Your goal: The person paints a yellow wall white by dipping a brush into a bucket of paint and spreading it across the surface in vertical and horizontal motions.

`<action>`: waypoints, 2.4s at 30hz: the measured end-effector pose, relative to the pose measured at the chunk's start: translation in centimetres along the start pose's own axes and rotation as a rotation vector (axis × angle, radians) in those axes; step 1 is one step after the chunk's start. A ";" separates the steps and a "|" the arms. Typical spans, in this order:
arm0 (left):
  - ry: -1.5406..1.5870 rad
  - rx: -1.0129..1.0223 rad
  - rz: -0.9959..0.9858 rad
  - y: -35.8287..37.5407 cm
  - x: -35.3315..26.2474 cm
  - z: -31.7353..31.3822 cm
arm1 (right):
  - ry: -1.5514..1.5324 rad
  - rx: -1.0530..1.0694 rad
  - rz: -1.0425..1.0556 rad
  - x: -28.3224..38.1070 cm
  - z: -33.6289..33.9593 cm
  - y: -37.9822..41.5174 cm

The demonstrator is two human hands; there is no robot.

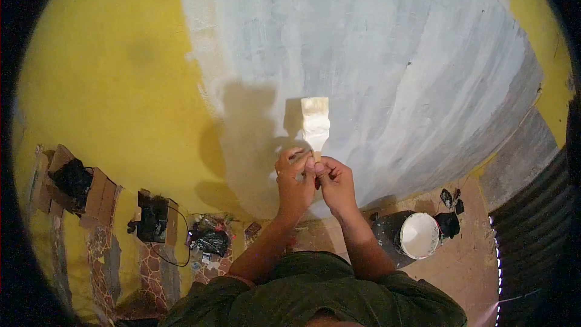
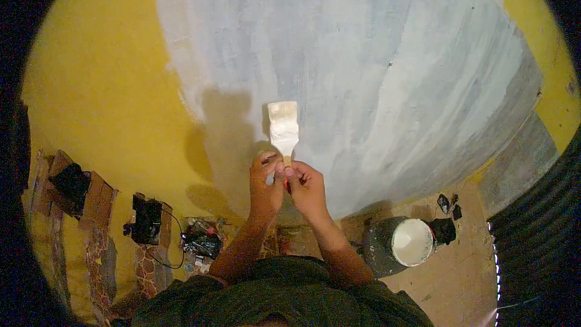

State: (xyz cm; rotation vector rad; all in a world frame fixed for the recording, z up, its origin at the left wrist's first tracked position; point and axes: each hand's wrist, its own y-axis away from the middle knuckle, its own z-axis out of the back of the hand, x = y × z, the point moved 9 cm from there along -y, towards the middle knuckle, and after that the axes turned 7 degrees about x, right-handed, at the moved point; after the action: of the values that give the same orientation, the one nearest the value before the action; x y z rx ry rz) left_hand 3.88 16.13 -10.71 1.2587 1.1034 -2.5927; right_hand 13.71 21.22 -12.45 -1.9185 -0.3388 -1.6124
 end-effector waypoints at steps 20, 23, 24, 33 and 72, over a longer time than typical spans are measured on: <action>0.932 -0.057 0.156 1.5 1.8 3.7 | 0.537 -0.362 0.407 9.1 -4.9 -15.1; 0.930 -0.052 0.166 1.6 2.5 3.9 | 0.520 -0.288 0.176 6.2 -5.2 -14.4; 0.921 -0.072 0.166 1.6 2.7 4.1 | 0.543 -0.282 0.160 4.6 -5.2 -14.1; 0.929 -0.063 0.155 1.4 1.2 4.9 | 0.570 -0.034 -0.127 -8.6 -4.6 -7.6; 0.707 -0.129 0.029 2.7 1.9 9.5 | 0.321 0.157 -0.765 -16.5 -4.1 -2.9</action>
State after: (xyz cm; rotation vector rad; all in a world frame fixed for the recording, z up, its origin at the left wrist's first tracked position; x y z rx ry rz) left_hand -2.84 8.67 -9.68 2.2076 1.2794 -2.0325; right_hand 5.05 24.04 -27.08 -1.4420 -1.1202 -2.2429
